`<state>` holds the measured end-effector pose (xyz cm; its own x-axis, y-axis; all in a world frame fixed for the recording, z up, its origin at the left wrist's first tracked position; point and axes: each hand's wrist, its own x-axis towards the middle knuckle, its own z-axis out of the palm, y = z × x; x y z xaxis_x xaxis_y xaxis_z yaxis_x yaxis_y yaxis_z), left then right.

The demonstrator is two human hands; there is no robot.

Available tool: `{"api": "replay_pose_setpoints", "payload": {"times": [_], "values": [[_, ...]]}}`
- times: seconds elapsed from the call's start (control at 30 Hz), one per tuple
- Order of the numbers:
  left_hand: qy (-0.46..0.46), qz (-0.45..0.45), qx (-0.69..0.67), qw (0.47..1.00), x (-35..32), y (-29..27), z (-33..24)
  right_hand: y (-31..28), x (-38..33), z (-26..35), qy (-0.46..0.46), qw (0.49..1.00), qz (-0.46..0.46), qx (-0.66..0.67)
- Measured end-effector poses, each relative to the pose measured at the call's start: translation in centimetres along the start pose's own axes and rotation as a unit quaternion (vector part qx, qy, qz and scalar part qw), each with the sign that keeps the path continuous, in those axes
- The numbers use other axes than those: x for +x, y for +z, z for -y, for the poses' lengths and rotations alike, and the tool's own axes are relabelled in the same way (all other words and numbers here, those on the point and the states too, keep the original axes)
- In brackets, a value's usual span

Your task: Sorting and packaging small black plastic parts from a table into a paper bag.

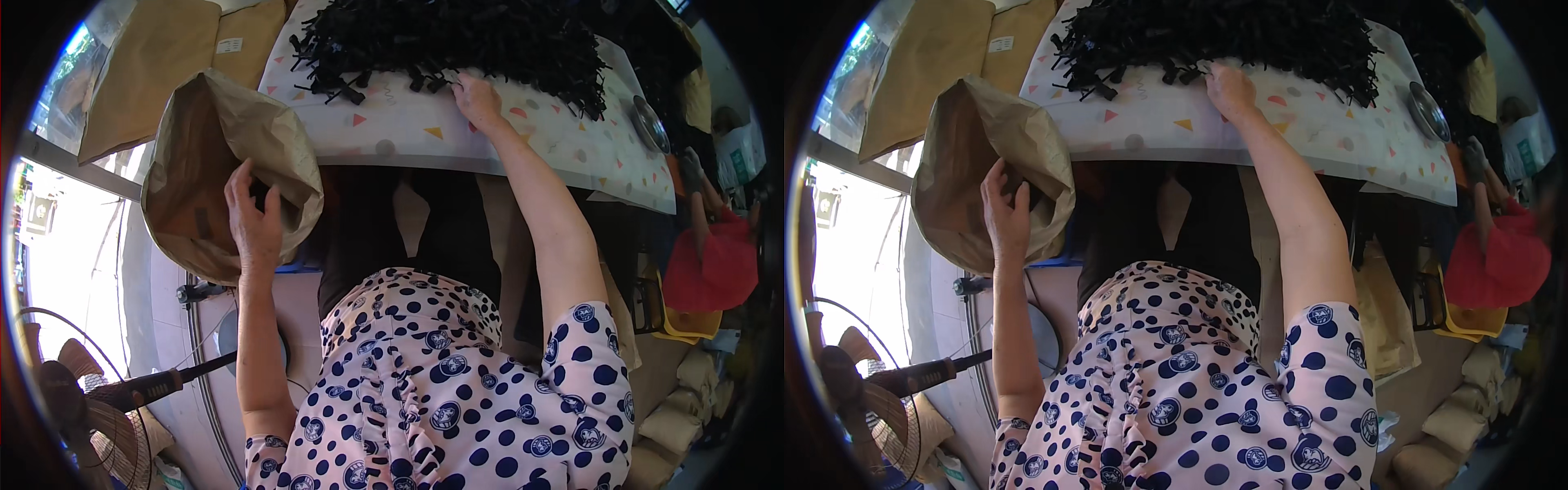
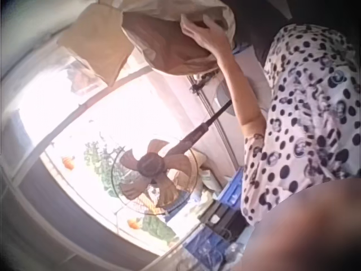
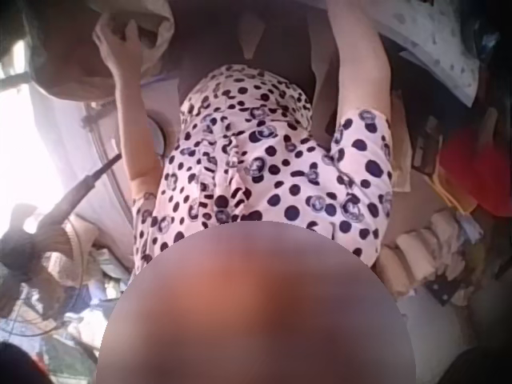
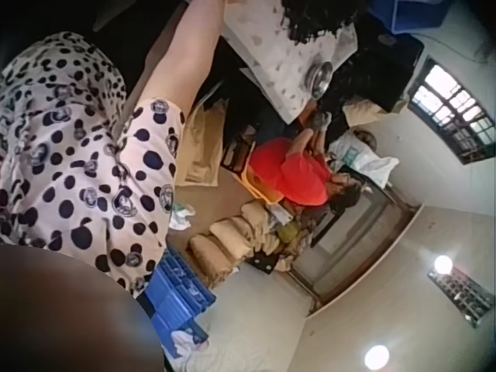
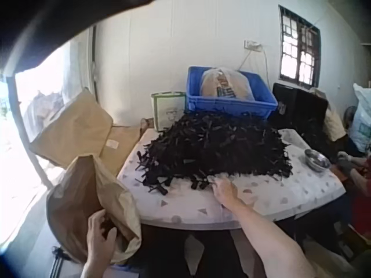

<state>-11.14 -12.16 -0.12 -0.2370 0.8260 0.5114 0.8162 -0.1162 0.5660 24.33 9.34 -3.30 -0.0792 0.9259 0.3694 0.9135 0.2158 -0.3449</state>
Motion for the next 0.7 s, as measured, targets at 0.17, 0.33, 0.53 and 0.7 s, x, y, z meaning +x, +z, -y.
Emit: {"api": "replay_pose_setpoints", "payload": {"times": [0.17, 0.33, 0.53, 0.7], "values": [[0.042, 0.073, -0.146, 0.986, -3.0, 2.2, -3.4, -0.8, -4.7, 3.4, 0.164, 0.905, 0.155, 0.360], [0.153, 0.194, -0.165, 0.955, -4.4, 4.7, -6.1, -3.5, -15.7, 10.8, 0.238, 0.708, 0.357, 0.561], [0.155, 0.263, -0.182, 0.935, -7.9, 6.1, -5.4, -2.5, -21.7, 11.8, 0.273, 0.587, 0.386, 0.657], [0.127, 0.280, -0.141, 0.941, -8.6, 6.3, -4.4, -2.6, -22.8, 12.0, 0.262, 0.611, 0.379, 0.644]]}}
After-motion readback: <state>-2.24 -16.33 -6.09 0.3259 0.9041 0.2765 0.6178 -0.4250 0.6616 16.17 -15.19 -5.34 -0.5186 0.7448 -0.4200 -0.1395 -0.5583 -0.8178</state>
